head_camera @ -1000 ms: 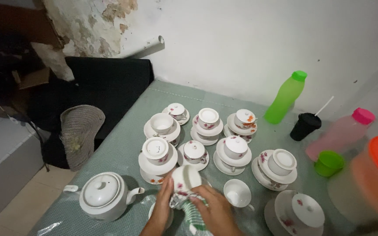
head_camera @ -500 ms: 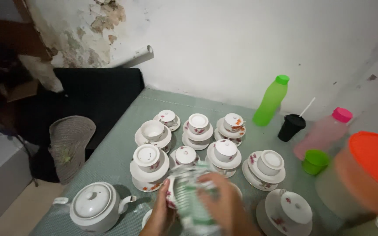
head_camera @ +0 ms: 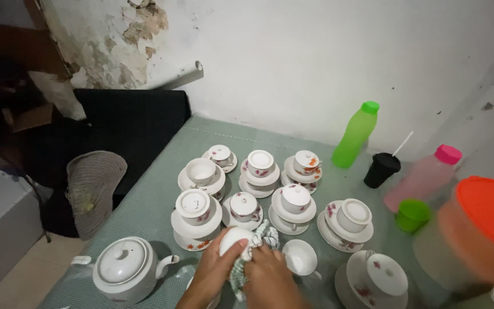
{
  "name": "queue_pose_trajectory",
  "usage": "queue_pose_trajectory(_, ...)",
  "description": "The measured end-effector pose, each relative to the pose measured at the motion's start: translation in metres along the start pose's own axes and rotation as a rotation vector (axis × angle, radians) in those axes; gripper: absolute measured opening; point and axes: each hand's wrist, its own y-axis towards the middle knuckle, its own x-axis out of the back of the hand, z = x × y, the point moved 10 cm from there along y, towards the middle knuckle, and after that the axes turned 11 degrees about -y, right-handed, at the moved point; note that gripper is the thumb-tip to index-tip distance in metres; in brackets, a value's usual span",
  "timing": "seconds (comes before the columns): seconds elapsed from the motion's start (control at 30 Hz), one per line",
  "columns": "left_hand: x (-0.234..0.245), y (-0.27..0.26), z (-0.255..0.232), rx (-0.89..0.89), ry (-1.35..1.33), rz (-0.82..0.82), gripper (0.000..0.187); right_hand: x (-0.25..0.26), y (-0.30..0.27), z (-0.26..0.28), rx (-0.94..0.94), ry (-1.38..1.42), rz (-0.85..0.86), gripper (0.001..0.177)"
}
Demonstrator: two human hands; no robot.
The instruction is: Wiping teacups and saucers with a cloth and placing them into a glass cabinet.
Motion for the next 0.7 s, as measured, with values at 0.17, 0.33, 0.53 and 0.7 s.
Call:
queue_pose_trajectory(0.17, -0.012, -0.005, -0.017, 0.029, 0.225, 0.032, 0.054, 0.003, -0.006, -0.017, -0.058, 0.493, 0.008, 0.042)
queue_pose_trajectory(0.33, -0.026, -0.013, -0.021, 0.1, 0.249, 0.127, 0.068, -0.036, -0.018, -0.038, -0.192, 1.313, 0.218, 0.047)
queue_pose_trajectory(0.53, -0.03, -0.002, -0.032, -0.099, 0.151, 0.272, 0.068, -0.03, -0.037, -0.068, -0.492, 2.037, 0.138, 0.045)
queue_pose_trajectory(0.7, 0.063, 0.035, 0.05, 0.134, -0.349, -0.177, 0.065, -0.011, -0.068, -0.151, -0.55, 1.348, 0.001, 0.029)
